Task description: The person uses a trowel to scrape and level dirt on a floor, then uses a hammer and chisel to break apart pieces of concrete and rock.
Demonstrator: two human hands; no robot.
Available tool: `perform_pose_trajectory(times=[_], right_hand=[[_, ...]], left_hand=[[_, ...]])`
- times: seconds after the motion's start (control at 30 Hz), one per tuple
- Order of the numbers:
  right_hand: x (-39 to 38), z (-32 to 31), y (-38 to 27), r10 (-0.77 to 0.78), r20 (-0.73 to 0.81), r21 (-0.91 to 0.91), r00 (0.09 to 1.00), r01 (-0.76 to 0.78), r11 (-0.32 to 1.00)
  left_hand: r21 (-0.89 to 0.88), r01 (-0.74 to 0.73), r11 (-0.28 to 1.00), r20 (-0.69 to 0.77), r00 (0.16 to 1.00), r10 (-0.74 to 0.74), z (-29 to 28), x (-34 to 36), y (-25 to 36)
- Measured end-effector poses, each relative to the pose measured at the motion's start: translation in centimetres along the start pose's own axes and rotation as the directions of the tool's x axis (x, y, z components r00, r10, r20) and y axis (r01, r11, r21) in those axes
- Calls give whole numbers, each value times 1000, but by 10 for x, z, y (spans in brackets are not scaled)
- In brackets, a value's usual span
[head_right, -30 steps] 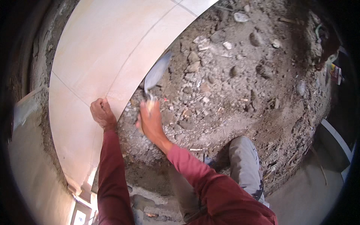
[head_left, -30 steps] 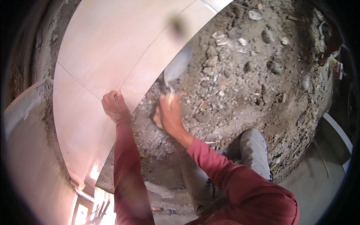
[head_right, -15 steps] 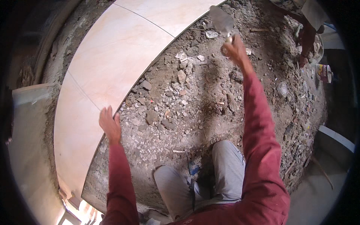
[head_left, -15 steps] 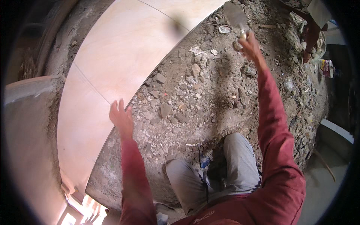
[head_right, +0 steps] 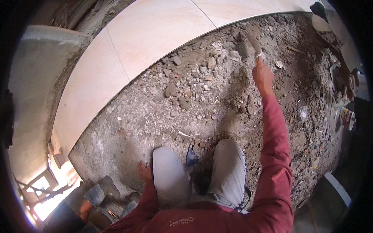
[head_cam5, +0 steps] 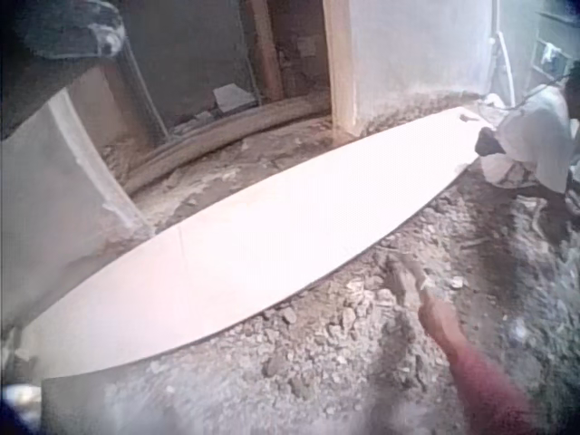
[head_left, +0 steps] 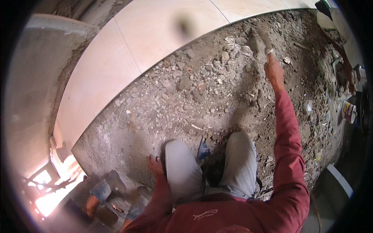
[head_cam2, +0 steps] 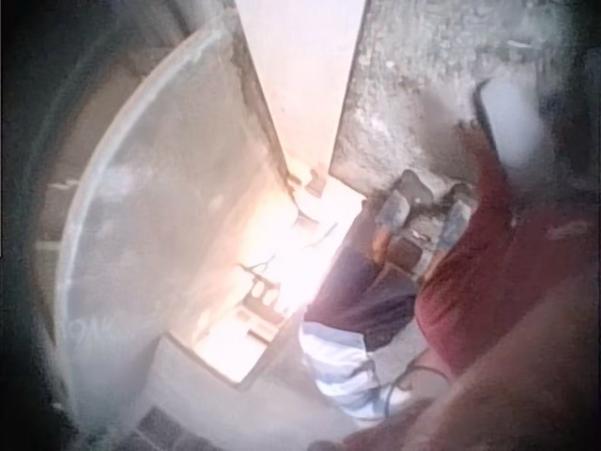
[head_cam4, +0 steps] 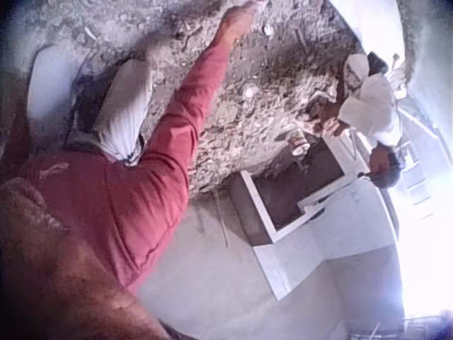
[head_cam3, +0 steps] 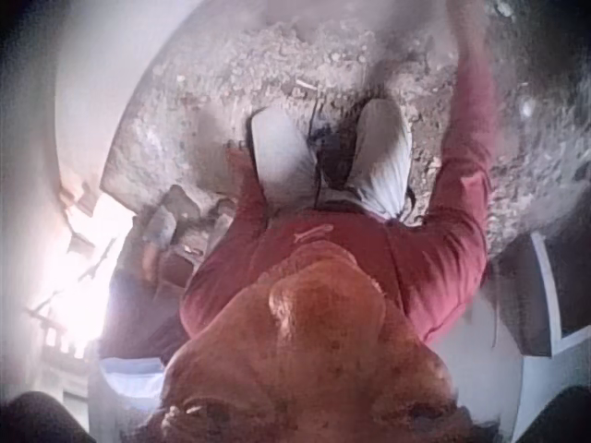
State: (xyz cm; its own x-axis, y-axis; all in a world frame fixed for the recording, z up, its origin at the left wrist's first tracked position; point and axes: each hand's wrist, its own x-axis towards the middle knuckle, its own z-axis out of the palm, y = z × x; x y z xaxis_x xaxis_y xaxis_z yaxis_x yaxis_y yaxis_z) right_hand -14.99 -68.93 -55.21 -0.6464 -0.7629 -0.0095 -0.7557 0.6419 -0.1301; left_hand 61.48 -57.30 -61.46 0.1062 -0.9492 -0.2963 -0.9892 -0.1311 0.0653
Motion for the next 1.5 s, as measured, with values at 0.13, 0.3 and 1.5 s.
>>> perform_pose_trajectory(times=[0.13, 0.3, 1.5], right_hand=[[6, 56, 7, 81, -105, 33, 991, -78, 996], [-67, 24, -13, -302, 28, -67, 953, 303, 951], [253, 51, 49, -326, 204, -106, 923, 352, 930]], left_hand=[[-169, 151, 974, -3, 988, -154, 50, -8, -16], [514, 372, 773, -657, 750, 75, 119, 17, -63], [140, 605, 784, -365, 768, -527, 100, 14, -14]])
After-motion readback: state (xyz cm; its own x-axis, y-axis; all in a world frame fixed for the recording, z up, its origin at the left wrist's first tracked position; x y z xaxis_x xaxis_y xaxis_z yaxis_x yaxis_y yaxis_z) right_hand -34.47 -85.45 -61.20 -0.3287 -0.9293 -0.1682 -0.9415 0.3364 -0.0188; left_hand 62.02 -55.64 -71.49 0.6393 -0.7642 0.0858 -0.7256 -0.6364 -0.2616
